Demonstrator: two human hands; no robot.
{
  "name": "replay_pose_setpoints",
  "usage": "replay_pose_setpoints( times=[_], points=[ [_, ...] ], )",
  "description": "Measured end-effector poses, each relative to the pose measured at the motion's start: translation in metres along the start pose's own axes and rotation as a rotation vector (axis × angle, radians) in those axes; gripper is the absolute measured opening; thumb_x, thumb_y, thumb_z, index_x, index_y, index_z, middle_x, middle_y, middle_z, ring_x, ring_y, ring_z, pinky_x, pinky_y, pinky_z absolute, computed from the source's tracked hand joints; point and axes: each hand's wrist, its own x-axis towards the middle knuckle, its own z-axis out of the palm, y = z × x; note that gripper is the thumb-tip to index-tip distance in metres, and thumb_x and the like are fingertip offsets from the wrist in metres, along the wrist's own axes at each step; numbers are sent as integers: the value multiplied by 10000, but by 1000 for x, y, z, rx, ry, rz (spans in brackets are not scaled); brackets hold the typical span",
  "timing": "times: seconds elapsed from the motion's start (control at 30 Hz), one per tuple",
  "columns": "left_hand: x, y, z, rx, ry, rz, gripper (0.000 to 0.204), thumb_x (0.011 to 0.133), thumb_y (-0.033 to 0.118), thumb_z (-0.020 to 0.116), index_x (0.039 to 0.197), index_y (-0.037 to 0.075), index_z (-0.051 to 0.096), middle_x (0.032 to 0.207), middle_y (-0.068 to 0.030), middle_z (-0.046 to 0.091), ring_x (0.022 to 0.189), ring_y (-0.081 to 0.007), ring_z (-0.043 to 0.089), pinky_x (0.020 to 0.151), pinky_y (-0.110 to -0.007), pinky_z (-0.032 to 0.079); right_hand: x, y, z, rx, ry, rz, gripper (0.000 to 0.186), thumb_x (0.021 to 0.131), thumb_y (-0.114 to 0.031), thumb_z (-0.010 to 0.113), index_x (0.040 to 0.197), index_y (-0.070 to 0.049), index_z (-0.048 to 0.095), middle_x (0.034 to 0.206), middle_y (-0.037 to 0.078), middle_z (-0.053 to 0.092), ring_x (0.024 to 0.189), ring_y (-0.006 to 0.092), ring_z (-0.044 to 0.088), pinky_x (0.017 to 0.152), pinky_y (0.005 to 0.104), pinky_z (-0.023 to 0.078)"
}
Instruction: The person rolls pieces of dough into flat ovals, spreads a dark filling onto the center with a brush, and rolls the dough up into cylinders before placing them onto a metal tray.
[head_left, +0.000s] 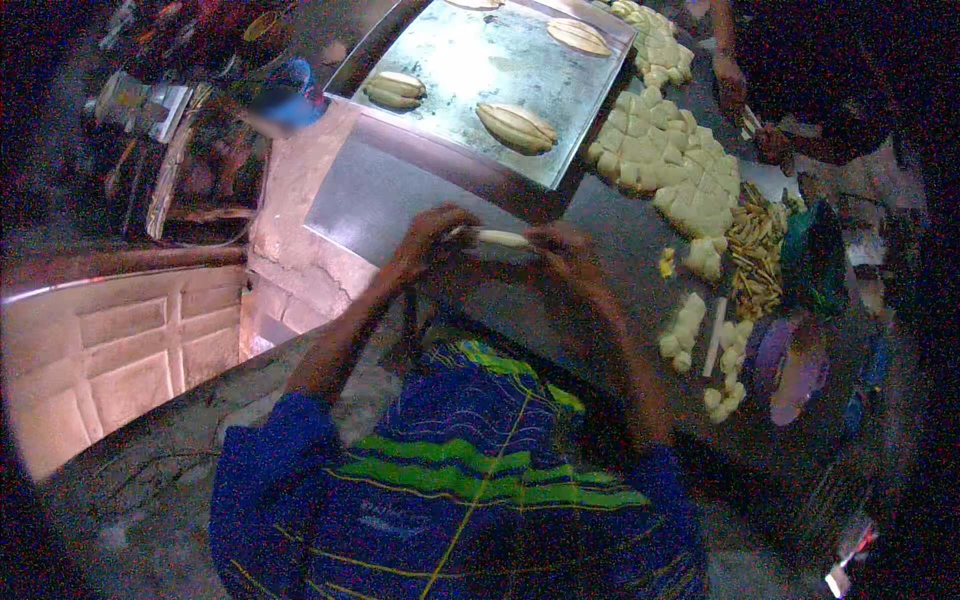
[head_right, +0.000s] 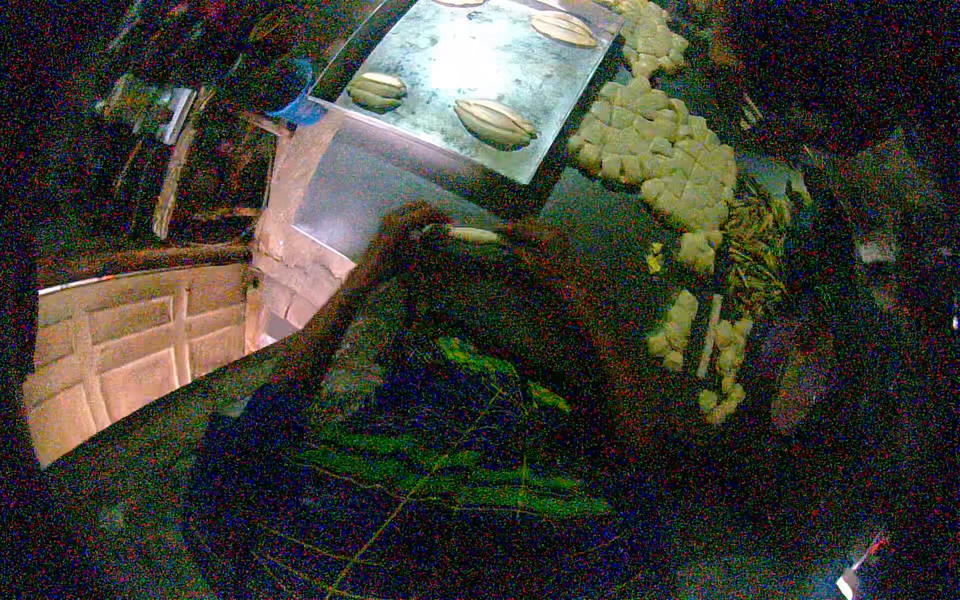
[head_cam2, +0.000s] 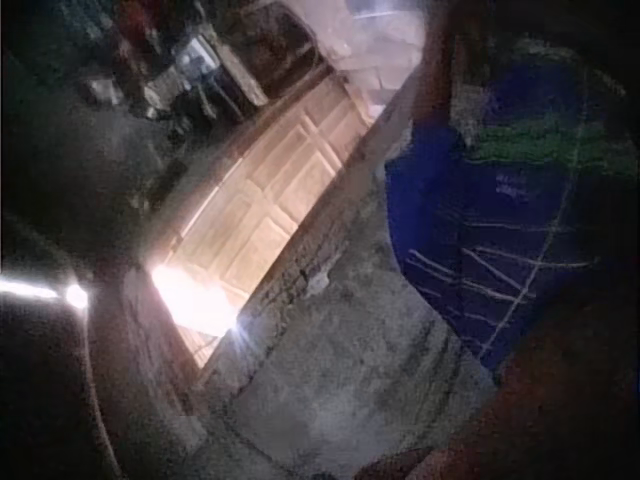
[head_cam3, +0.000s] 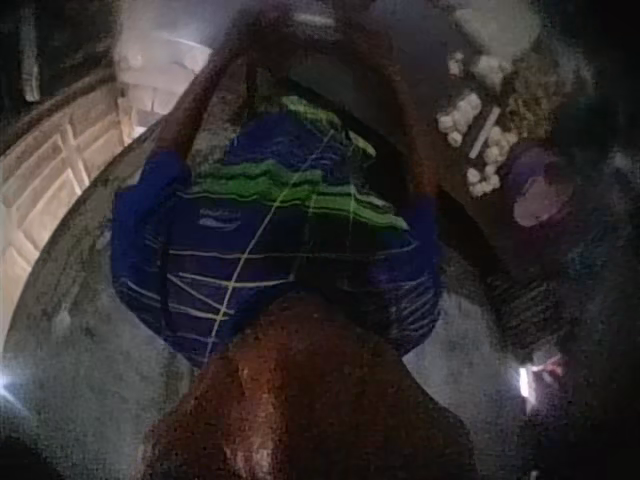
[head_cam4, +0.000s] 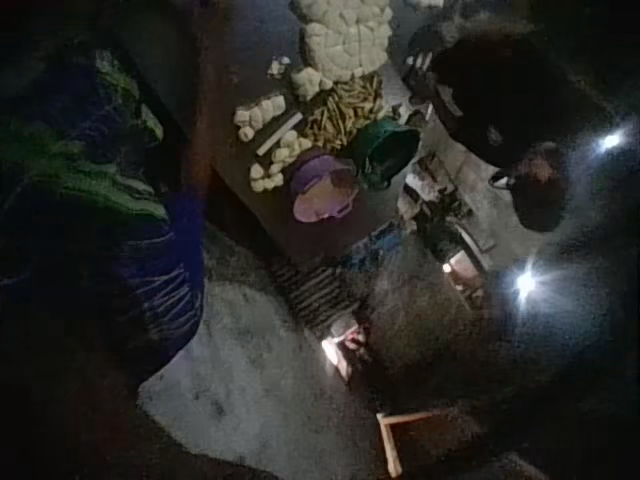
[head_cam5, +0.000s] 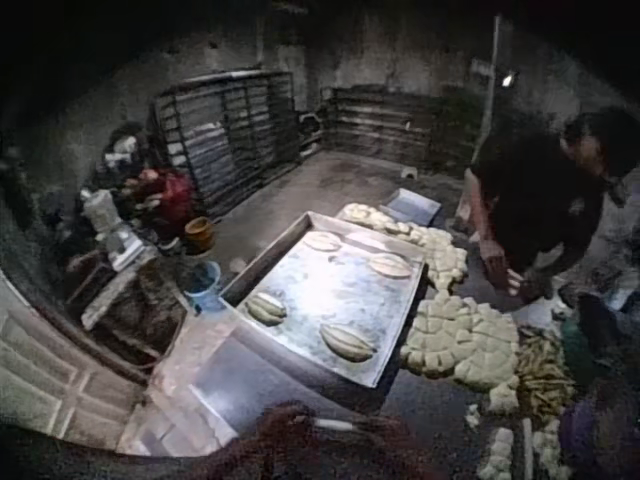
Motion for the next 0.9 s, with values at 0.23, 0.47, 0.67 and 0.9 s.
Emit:
replay_pose_setpoints(
  times=[0.23, 0.47, 0.67, 0.9],
  points=[
    [-60, -13, -89, 93, 256, -230, 161, 865, 46, 745, 1022, 23, 714, 941, -102, 683, 866, -208, 664, 736, -327, 548, 128, -28, 85, 146, -41, -643, 166, 831, -91, 718, 992, -58, 733, 974, 113, 710, 882, 239, 691, 771, 344, 558],
    [-83, -37, -73, -1, 351, -429, 264, 897, 41, 741, 1156, 14, 696, 983, -75, 701, 824, -139, 667, 694, -275, 543, 125, -29, 104, -97, 167, -720, 83, 886, -119, 726, 932, -59, 690, 854, 83, 656, 832, 292, 648, 752, 367, 541],
    [-97, -50, -69, -302, 363, -571, 216, 931, 25, 693, 1146, 10, 708, 1047, -84, 696, 906, -165, 677, 782, -292, 563, 101, -75, 81, -32, 22, -260, 169, 918, -100, 711, 1084, -78, 736, 990, 128, 684, 1029, 285, 621, 841, 376, 530],
    [-77, -49, -52, 42, 327, -399, 190, 902, 136, 727, 1056, 25, 733, 939, -117, 666, 864, -265, 637, 807, -340, 511, 112, -32, 102, 299, -50, -50, 105, 953, -149, 664, 966, -72, 733, 811, 66, 655, 713, 187, 607, 637, 323, 526]
  ],
)
